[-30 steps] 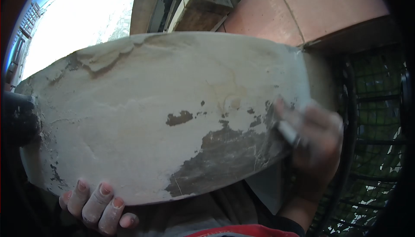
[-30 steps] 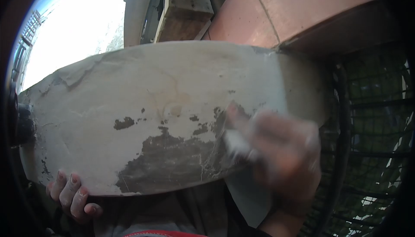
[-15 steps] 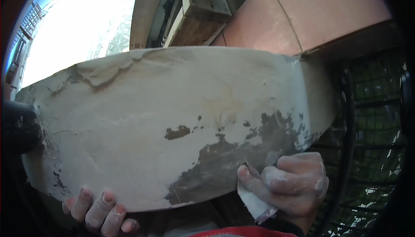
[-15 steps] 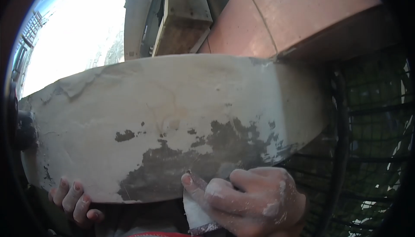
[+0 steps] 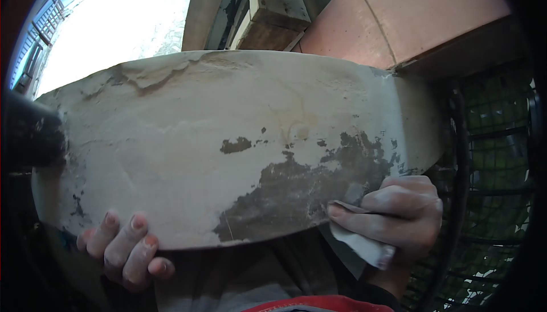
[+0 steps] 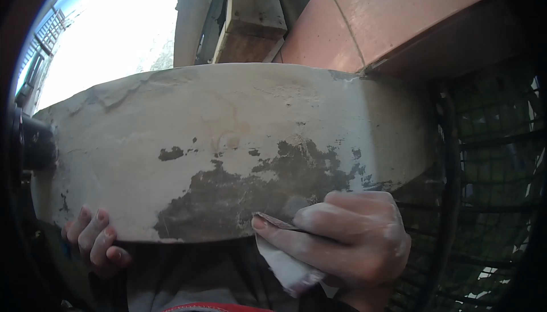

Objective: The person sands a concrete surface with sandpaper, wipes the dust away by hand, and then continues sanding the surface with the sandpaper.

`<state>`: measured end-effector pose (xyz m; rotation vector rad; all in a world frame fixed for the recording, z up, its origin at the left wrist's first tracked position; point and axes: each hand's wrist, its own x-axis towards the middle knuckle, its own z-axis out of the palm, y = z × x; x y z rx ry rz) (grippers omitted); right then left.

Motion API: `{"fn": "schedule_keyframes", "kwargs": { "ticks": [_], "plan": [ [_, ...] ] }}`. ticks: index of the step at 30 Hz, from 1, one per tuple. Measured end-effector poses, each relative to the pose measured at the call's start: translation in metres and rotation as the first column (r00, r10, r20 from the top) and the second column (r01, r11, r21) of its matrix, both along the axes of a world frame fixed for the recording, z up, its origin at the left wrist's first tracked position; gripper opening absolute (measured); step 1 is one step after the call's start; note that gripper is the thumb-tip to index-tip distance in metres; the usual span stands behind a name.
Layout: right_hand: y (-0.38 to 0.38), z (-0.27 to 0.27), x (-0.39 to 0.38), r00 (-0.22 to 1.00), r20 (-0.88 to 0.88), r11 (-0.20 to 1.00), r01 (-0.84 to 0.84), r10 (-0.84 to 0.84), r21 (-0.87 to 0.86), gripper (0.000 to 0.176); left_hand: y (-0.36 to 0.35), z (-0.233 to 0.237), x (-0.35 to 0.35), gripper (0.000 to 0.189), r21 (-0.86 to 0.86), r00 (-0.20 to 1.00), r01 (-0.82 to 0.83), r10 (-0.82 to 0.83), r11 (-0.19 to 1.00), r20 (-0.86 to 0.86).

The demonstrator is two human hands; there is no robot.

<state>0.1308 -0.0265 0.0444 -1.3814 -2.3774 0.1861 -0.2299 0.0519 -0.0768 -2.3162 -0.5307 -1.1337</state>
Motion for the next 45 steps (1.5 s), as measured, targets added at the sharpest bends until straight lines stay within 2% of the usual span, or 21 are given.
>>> {"fn": "schedule_keyframes", "kwargs": {
  "ticks": [5, 7, 9, 10, 13, 15, 17, 19, 21, 23, 24, 25, 27, 29, 32, 34, 36, 37, 41, 43, 45],
  "plan": [
    [-0.006, -0.029, -0.003, 0.91, -0.409, 0.855, 0.266, -0.07, 0.445, 0.022, -0.008, 0.016, 0.032, 0.026, -0.023, 0.988, -0.123, 0.124, 0.992, 0.093],
    [-0.011, -0.032, 0.001, 0.559, -0.829, 0.897, 0.373, -0.011, 0.24, 0.011, -0.018, 0.031, 0.049, 0.025, -0.312, 0.969, -0.164, 0.212, 0.936, 0.129],
    [-0.02, -0.042, -0.001, 0.427, -0.901, 0.934, 0.286, 0.078, 0.216, 0.021, -0.022, 0.049, 0.059, 0.027, -0.332, 0.973, -0.158, 0.205, 0.93, 0.11],
    [-0.023, -0.042, -0.015, 0.295, -0.954, 0.965, 0.23, 0.052, 0.124, 0.023, -0.024, 0.055, 0.066, 0.03, -0.435, 0.977, 0.069, 0.028, 0.898, 0.212],
    [-0.026, -0.045, -0.016, 0.251, -0.968, 0.998, 0.061, 0.014, 0.03, 0.028, -0.04, 0.073, 0.106, 0.052, -0.574, 0.799, 0.561, -0.21, 0.596, 0.563],
    [-0.027, -0.045, -0.021, 0.436, -0.9, 1.0, 0.025, -0.016, -0.005, 0.027, -0.054, 0.077, 0.139, 0.069, -0.55, 0.641, 0.747, -0.184, 0.374, 0.745],
    [-0.022, -0.047, -0.023, 0.477, -0.871, 0.99, -0.117, 0.121, 0.073, 0.027, -0.055, 0.075, 0.146, 0.08, -0.503, 0.542, 0.829, -0.131, 0.243, 0.83],
    [-0.023, -0.045, -0.019, 0.495, -0.829, 0.955, -0.255, 0.262, 0.15, 0.027, -0.049, 0.078, 0.14, 0.07, -0.73, 0.681, 0.679, -0.437, 0.075, 0.588],
    [-0.029, -0.041, -0.012, 0.663, -0.681, 0.95, -0.236, 0.311, 0.204, 0.029, -0.057, 0.084, 0.139, 0.054, -0.723, 0.73, 0.66, -0.404, 0.206, 0.551],
    [-0.025, -0.043, 0.001, 0.622, -0.708, 0.942, -0.243, 0.335, 0.232, 0.026, -0.056, 0.079, 0.126, 0.042, -0.717, 0.806, 0.587, -0.349, 0.376, 0.478],
    [-0.022, -0.046, 0.01, 0.638, -0.688, 0.923, -0.105, 0.347, 0.369, 0.025, -0.056, 0.077, 0.123, 0.04, -0.714, 0.833, 0.552, -0.321, 0.431, 0.45],
    [-0.018, -0.047, 0.018, 0.634, -0.688, 0.883, 0.016, 0.353, 0.469, 0.026, -0.047, 0.077, 0.123, 0.034, -0.575, 0.9, 0.409, -0.208, 0.708, 0.383],
    [-0.01, -0.05, 0.034, 0.613, -0.711, 0.765, 0.256, 0.345, 0.592, 0.035, -0.035, 0.087, 0.126, 0.029, -0.381, 0.94, 0.187, -0.052, 0.906, 0.338],
    [0.0, -0.051, 0.049, 0.516, -0.74, 0.744, 0.261, 0.431, 0.615, 0.035, -0.028, 0.107, 0.139, 0.025, -0.341, 0.989, -0.029, 0.075, 0.94, 0.125],
    [0.011, -0.055, 0.049, 0.377, -0.739, 0.716, 0.229, 0.559, 0.659, 0.035, -0.016, 0.115, 0.157, 0.024, -0.221, 0.995, -0.088, 0.079, 0.971, -0.053],
    [0.018, -0.057, 0.024, 0.345, -0.752, 0.701, 0.283, 0.562, 0.654, 0.025, -0.014, 0.11, 0.167, 0.024, -0.336, 0.991, -0.103, 0.067, 0.936, -0.118],
    [0.012, -0.053, 0.028, 0.683, -0.562, 0.755, 0.023, 0.466, 0.655, 0.014, -0.015, 0.102, 0.169, 0.021, -0.635, 0.977, -0.09, -0.057, 0.768, -0.207],
    [0.011, -0.049, 0.03, 0.789, -0.422, 0.789, -0.124, 0.446, 0.602, 0.011, -0.015, 0.104, 0.168, 0.021, -0.631, 0.976, -0.108, -0.04, 0.769, -0.216],
    [0.031, -0.045, 0.016, 0.756, -0.215, 0.751, -0.487, 0.618, 0.447, 0.02, -0.017, 0.111, 0.171, 0.022, -0.757, 0.989, -0.05, -0.072, 0.651, -0.127],
    [0.028, -0.051, 0.014, 0.716, -0.257, 0.743, -0.523, 0.649, 0.417, 0.013, -0.016, 0.111, 0.179, 0.023, -0.69, 0.98, -0.169, 0.047, 0.703, -0.192],
    [0.025, -0.051, 0.011, 0.773, -0.205, 0.771, -0.491, 0.6, 0.405, 0.013, -0.015, 0.104, 0.184, 0.024, -0.655, 0.976, -0.131, -0.02, 0.744, -0.217]
  ]
}}
